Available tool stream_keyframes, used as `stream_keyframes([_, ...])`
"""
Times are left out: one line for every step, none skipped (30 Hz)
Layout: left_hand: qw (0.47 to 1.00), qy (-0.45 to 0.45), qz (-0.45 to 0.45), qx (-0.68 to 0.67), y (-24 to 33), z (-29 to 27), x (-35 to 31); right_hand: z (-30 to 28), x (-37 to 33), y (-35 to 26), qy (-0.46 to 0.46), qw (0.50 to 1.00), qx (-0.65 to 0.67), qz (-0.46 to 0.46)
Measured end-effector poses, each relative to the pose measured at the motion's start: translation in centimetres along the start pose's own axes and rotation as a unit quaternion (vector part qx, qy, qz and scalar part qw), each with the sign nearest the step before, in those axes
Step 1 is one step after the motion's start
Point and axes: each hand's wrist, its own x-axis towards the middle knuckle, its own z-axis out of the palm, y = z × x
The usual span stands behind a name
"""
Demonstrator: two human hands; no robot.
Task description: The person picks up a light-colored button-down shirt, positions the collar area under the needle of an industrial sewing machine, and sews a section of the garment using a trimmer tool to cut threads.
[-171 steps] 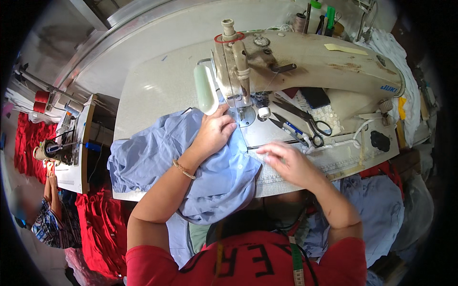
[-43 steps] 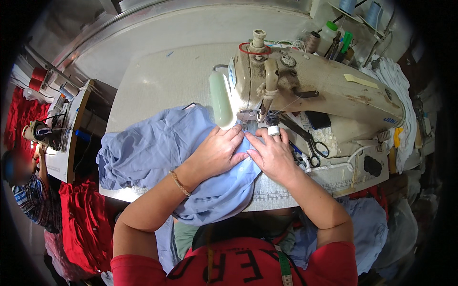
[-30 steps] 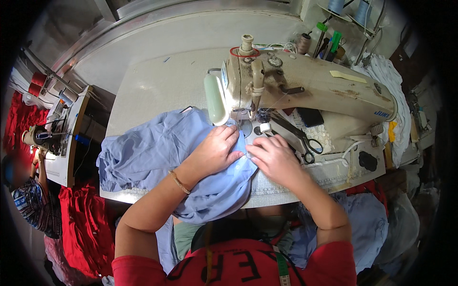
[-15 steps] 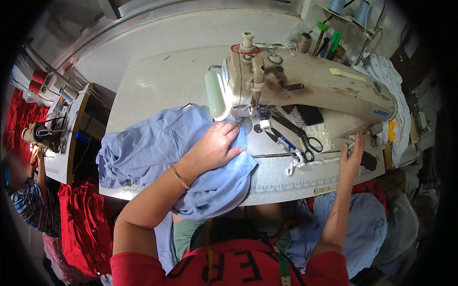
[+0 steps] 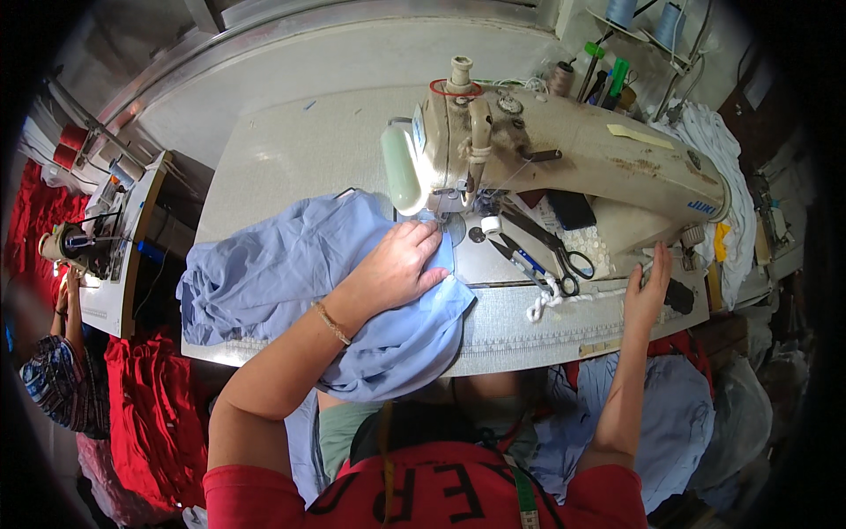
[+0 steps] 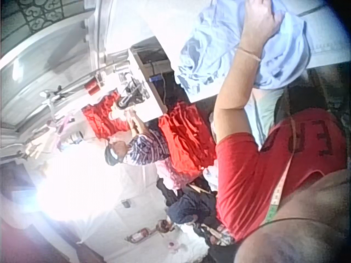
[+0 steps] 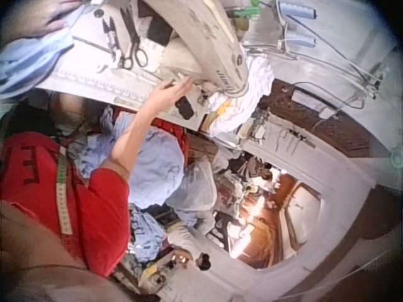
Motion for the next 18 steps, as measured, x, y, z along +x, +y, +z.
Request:
stream_keyframes([1.000,0.000,0.000,-0.001,0.0,0.0,0.0,-0.1,0.0,-0.1,0.002,1.000,-0.001,0.000])
stream_keyframes([1.000,0.000,0.000,-0.003,0.0,0.1,0.0,0.0,-0.1,0.2,-0.001,1.000,-0.009,0.000])
stream_keyframes([1.000,0.000,0.000,-0.004,0.0,0.1,0.0,0.1,-0.2,0.6,-0.005,1.000,-0.017,-0.001])
stream_keyframes([1.000,0.006,0.003,-0.002,0.0,0.2,0.0,0.2,-0.3,0.8,-0.008,1.000,-0.025,-0.001])
stream_keyframes([1.000,0.011,0.006,0.001,0.0,0.2,0.0,0.3,-0.4,1.0,-0.015,0.999,-0.028,0.004])
stream_keyframes([1.000,0.017,0.008,0.003,0.0,0.2,0.0,0.3,-0.4,1.1,-0.022,0.999,-0.031,0.009])
stream_keyframes([1.000,0.011,0.005,0.000,0.0,0.1,0.0,0.3,-0.4,1.0,-0.030,0.999,-0.033,0.014])
stream_keyframes([1.000,0.005,0.001,-0.003,0.1,0.0,0.0,0.2,-0.4,0.9,-0.024,0.999,-0.036,0.013])
stream_keyframes([1.000,-0.001,-0.003,-0.006,0.2,-0.1,0.0,0.1,-0.4,0.7,-0.019,0.999,-0.039,0.011])
stream_keyframes([1.000,0.005,0.001,-0.003,0.1,0.0,0.0,0.1,-0.3,0.6,-0.014,0.999,-0.042,0.010])
stream_keyframes([1.000,0.011,0.004,0.000,0.1,0.1,0.0,0.1,-0.3,0.6,-0.029,0.998,-0.051,0.010])
stream_keyframes([1.000,0.018,0.008,0.003,0.0,0.2,0.0,0.2,-0.4,0.6,-0.044,0.997,-0.059,0.011])
stream_keyframes([1.000,0.012,0.008,-0.004,0.1,0.1,0.0,0.3,-0.5,0.7,-0.060,0.996,-0.069,0.012])
stream_keyframes([1.000,0.006,0.007,-0.010,0.2,-0.1,0.0,0.3,-0.5,0.8,-0.062,0.996,-0.069,0.007])
stream_keyframes([1.000,-0.001,0.006,-0.016,0.3,-0.2,-0.1,0.3,-0.5,0.9,-0.064,0.996,-0.070,0.002])
stream_keyframes([1.000,0.001,0.008,-0.014,0.3,-0.2,-0.1,0.3,-0.5,0.9,-0.065,0.995,-0.070,-0.003])
stream_keyframes([1.000,0.004,0.009,-0.012,0.3,-0.2,-0.1,0.4,-0.5,0.9,-0.064,0.995,-0.070,-0.003])
stream_keyframes([1.000,0.006,0.011,-0.010,0.3,-0.1,-0.1,0.4,-0.5,0.8,-0.063,0.996,-0.070,-0.004])
